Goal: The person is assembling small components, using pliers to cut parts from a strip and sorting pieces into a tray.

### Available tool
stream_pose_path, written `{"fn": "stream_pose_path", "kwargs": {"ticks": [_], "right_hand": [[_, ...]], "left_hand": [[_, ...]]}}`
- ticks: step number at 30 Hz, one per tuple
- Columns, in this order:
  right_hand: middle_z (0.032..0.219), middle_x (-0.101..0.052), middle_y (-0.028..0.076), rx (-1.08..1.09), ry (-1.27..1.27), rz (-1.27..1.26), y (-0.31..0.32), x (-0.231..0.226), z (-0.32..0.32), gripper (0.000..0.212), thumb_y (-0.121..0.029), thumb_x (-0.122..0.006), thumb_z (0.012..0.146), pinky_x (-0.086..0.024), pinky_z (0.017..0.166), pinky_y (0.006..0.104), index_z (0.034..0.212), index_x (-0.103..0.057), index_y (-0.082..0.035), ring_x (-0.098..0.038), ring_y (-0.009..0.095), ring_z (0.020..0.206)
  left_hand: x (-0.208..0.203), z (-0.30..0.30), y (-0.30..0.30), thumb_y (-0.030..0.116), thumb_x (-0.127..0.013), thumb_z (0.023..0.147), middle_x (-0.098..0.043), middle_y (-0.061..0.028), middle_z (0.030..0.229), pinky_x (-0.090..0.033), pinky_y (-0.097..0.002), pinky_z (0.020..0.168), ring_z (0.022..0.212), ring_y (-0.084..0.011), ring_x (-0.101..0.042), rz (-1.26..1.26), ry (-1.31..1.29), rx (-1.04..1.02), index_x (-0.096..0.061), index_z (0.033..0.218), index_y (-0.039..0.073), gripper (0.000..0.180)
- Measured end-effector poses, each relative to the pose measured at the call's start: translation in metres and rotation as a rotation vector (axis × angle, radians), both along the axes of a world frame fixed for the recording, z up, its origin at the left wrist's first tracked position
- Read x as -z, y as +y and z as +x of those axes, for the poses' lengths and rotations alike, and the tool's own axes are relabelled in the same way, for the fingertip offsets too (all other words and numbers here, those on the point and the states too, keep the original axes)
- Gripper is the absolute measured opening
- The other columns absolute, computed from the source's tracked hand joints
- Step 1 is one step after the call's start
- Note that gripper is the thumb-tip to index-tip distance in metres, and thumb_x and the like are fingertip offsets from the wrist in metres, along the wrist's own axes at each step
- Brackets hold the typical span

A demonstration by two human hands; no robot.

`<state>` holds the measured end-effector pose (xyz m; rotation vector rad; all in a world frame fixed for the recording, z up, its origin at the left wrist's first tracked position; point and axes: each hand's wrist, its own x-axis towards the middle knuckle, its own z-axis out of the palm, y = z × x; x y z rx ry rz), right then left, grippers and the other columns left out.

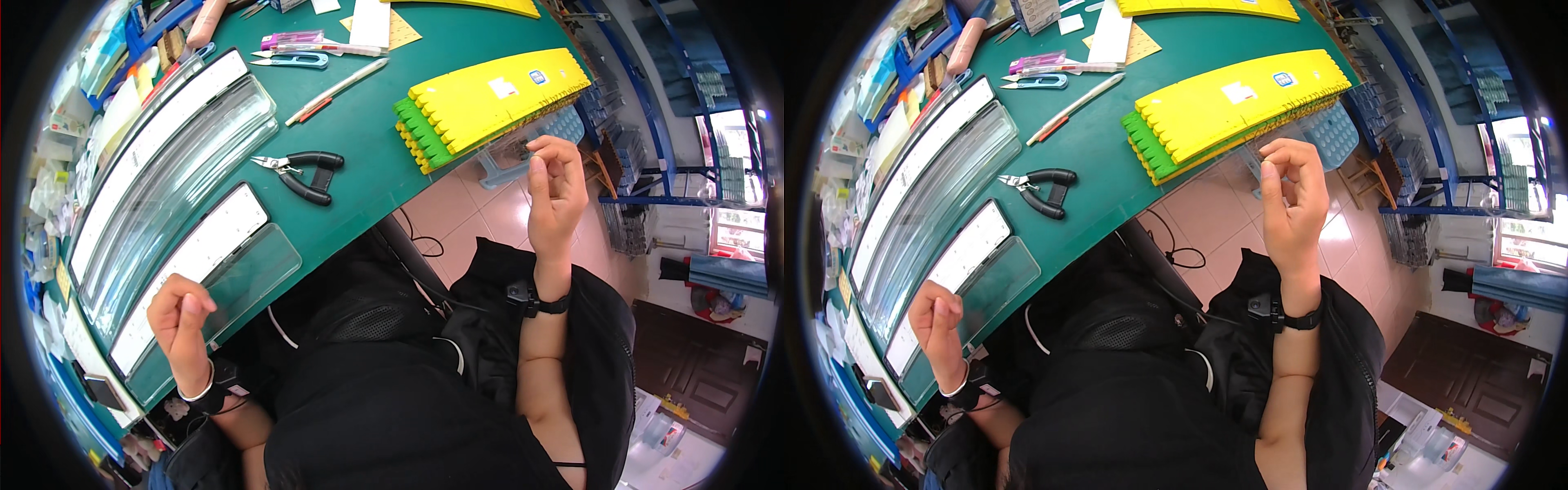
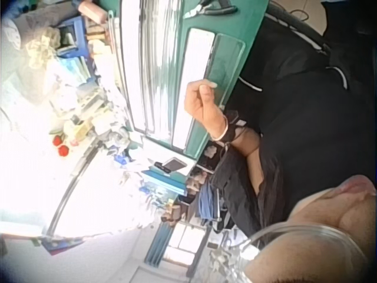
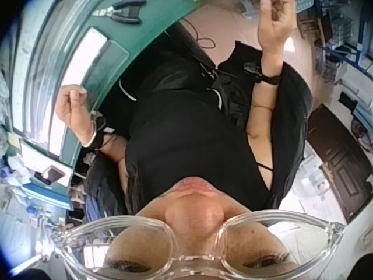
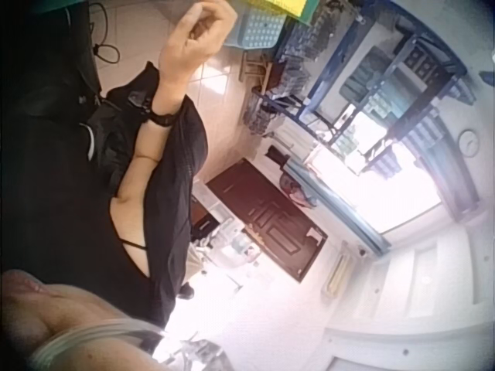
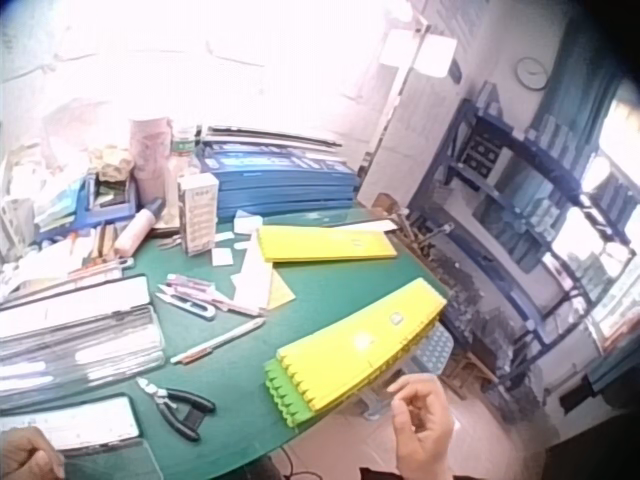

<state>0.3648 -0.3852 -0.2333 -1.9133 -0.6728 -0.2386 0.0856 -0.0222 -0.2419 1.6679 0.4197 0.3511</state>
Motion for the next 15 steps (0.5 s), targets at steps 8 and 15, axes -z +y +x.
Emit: {"fn": "stream_pose_path", "kwargs": {"ticks": [8,15], "right_hand": [[0.098,-0.061,0.005,0.022,-0.017,-0.078,0.0,-0.003,-0.002,0.005,-0.002,-0.057,0.1,-0.045,0.069,0.0219,0.1,-0.062,0.0,-0.054,0.009,0.079],[0.068,-0.05,0.004,0.007,0.125,-0.275,-0.005,-0.013,-0.006,0.012,-0.005,-0.065,0.096,-0.034,0.059,0.0249,0.086,-0.065,0.001,-0.044,0.009,0.063]], "left_hand": [[0.009,-0.005,0.014,0.025,-0.057,0.095,-0.029,0.0031,0.061,-0.019,-0.03,0.054,0.055,-0.008,-0.024,-0.144,-0.258,-0.109,-0.038,0.069,0.008,0.037],[0.011,-0.006,0.015,0.024,-0.058,0.092,-0.026,0.0036,0.061,-0.017,-0.031,0.054,0.055,-0.008,-0.023,-0.11,-0.24,-0.147,-0.032,0.066,0.009,0.04]]}}
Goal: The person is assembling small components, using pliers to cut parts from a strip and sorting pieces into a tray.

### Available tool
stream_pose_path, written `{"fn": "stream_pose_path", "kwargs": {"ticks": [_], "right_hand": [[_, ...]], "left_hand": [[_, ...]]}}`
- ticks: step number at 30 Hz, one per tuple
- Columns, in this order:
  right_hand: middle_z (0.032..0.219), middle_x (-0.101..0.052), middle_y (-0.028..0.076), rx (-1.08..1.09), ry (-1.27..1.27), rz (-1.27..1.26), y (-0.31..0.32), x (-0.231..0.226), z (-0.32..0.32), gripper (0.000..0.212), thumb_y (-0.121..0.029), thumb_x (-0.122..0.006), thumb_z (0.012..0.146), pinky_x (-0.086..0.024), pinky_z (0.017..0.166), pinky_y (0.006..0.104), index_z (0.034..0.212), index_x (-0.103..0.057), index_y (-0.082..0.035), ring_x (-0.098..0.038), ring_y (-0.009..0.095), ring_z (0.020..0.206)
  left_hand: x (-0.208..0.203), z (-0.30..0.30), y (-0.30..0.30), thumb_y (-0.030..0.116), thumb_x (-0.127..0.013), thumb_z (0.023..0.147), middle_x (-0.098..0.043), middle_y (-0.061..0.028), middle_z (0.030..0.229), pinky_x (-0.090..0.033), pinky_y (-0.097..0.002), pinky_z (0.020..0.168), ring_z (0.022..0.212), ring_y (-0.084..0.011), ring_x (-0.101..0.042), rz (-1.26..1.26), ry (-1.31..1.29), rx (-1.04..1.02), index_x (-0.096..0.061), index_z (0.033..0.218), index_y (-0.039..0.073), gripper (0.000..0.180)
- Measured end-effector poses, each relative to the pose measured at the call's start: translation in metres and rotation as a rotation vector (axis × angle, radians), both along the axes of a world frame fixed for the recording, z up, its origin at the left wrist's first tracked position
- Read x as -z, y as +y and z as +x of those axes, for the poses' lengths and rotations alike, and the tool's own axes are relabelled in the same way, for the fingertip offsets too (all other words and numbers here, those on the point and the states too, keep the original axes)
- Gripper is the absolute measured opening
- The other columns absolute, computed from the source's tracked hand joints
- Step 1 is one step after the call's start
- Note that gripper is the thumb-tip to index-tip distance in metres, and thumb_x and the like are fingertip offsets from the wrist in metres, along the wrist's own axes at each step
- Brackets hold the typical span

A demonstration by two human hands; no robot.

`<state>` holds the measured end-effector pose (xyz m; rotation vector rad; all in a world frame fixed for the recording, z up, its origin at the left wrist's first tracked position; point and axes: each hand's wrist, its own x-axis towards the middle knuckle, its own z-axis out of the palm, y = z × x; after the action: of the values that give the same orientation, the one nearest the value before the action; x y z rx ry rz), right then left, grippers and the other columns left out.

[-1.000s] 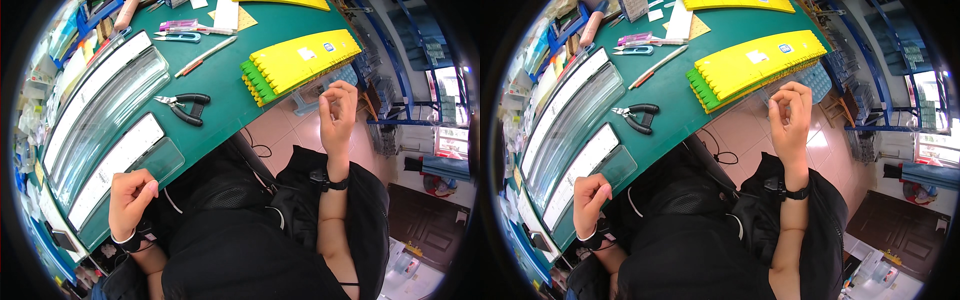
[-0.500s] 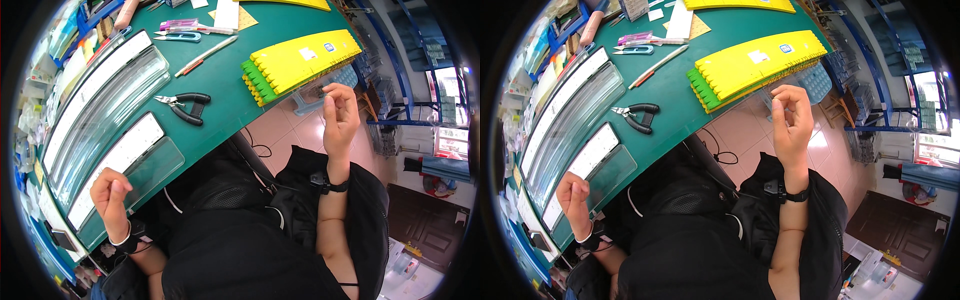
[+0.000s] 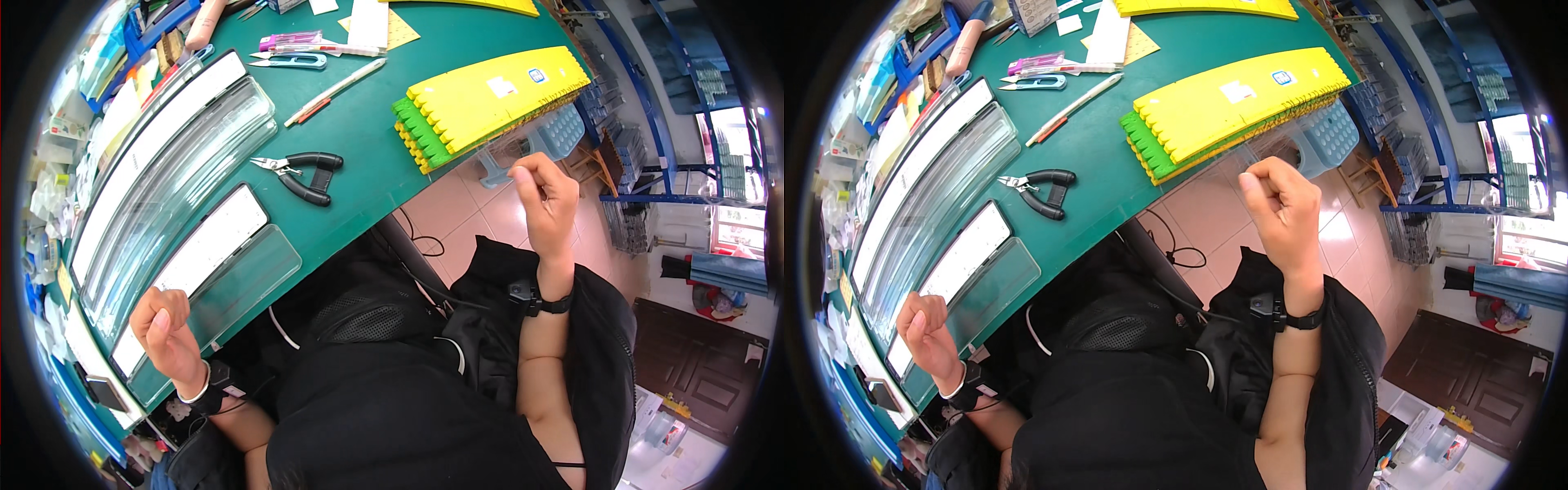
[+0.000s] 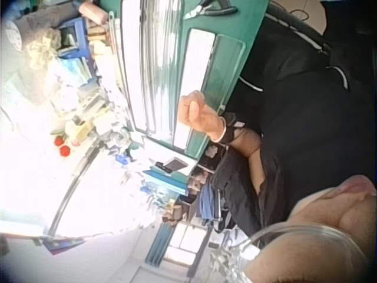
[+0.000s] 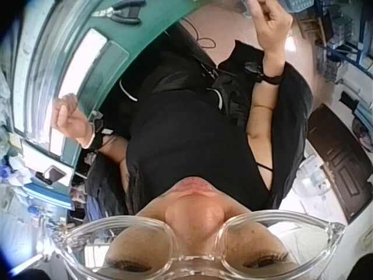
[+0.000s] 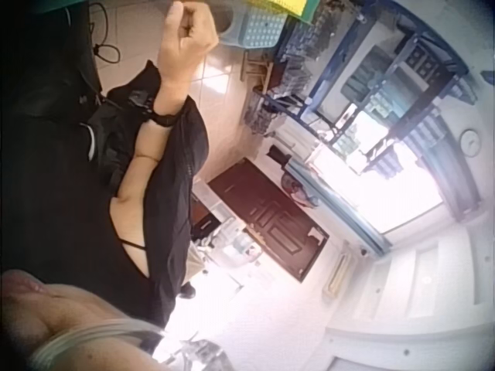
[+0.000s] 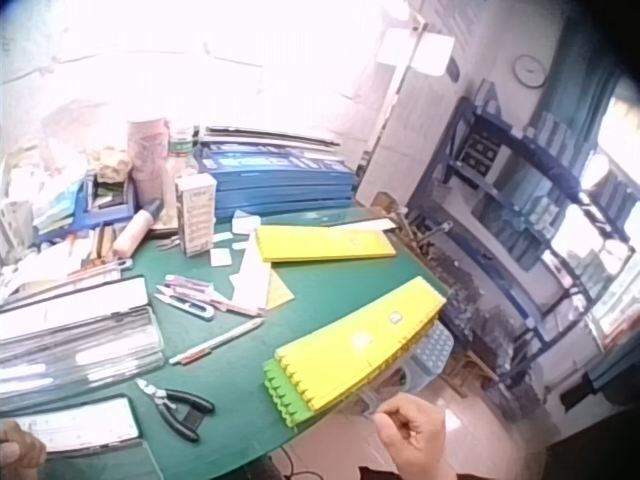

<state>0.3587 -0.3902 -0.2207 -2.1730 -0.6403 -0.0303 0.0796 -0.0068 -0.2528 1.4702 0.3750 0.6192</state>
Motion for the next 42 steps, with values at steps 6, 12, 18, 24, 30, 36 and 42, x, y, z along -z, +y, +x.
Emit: {"fn": "stream_pose_path", "kwargs": {"ticks": [6,12,18,24,30,36,42], "right_hand": [[0.065,-0.052,0.0,0.064,-0.021,-0.069,-0.013,-0.006,0.008,0.016,-0.011,-0.074,0.095,-0.032,0.057,0.023,0.089,-0.068,0.003,-0.041,0.006,0.06],[0.091,-0.069,0.004,0.083,0.018,0.135,-0.033,-0.005,0.023,0.017,-0.012,-0.073,0.097,-0.046,0.077,0.0264,0.088,-0.07,0.002,-0.06,0.012,0.084],[0.124,-0.067,0.01,0.199,-0.739,-0.424,-0.021,-0.019,0.023,0.014,-0.012,-0.077,0.09,-0.037,0.111,0.0444,0.083,-0.073,0.0,-0.05,0.034,0.132],[0.118,-0.071,0.013,0.154,-0.594,0.053,-0.024,-0.008,0.026,0.018,-0.014,-0.07,0.097,-0.037,0.112,0.049,0.084,-0.067,-0.003,-0.056,0.036,0.131],[0.07,-0.059,0.009,-0.403,0.197,0.651,-0.023,-0.013,0.017,0.032,-0.019,-0.042,0.112,-0.055,0.079,0.0416,0.084,-0.048,-0.007,-0.065,0.022,0.073],[0.068,-0.045,-0.005,-0.019,0.062,0.078,0.0,0.004,0.006,0.018,-0.003,-0.075,0.092,-0.028,0.054,0.0235,0.096,-0.058,-0.002,-0.034,0.004,0.059],[0.077,-0.052,0.001,-0.039,-0.112,-0.095,0.004,0.007,0.011,0.019,0.007,-0.068,0.083,-0.03,0.053,0.0256,0.098,-0.061,-0.002,-0.035,0.008,0.056]], "left_hand": [[-0.001,0.0,0.005,0.027,-0.062,0.084,-0.027,0.002,0.055,-0.016,-0.0321,0.052,0.051,-0.0103,-0.025,0.084,0.021,0.109,-0.033,0.06,0.008,0.042],[-0.012,0.006,0.002,0.032,-0.067,0.078,-0.028,0.0004,0.05,-0.015,-0.0343,0.048,0.045,-0.0137,-0.028,0.265,0.145,0.38,-0.038,0.054,0.005,0.046],[-0.017,0.003,-0.001,0.032,-0.07,0.077,-0.028,-0.0003,0.051,-0.015,-0.0343,0.048,0.046,-0.0138,-0.028,0.293,0.219,0.391,-0.04,0.054,0.004,0.047],[-0.017,0.0,0.002,0.032,-0.07,0.078,-0.028,-0.0002,0.052,-0.015,-0.0339,0.049,0.046,-0.0138,-0.029,0.338,0.307,0.368,-0.04,0.054,0.004,0.047],[-0.015,-0.002,0.004,0.032,-0.069,0.078,-0.028,-0.0005,0.052,-0.016,-0.0337,0.049,0.047,-0.0138,-0.028,0.373,0.324,0.352,-0.039,0.055,0.004,0.047],[-0.015,0.0,0.001,0.028,-0.069,0.075,-0.028,-0.0014,0.054,-0.017,-0.0333,0.049,0.048,-0.0141,-0.028,0.381,0.349,0.345,-0.038,0.056,0.004,0.044],[-0.018,0.0,0.0,0.024,-0.067,0.071,-0.029,-0.002,0.055,-0.017,-0.0329,0.049,0.048,-0.014,-0.029,0.378,0.37,0.347,-0.038,0.057,0.003,0.038]]}}
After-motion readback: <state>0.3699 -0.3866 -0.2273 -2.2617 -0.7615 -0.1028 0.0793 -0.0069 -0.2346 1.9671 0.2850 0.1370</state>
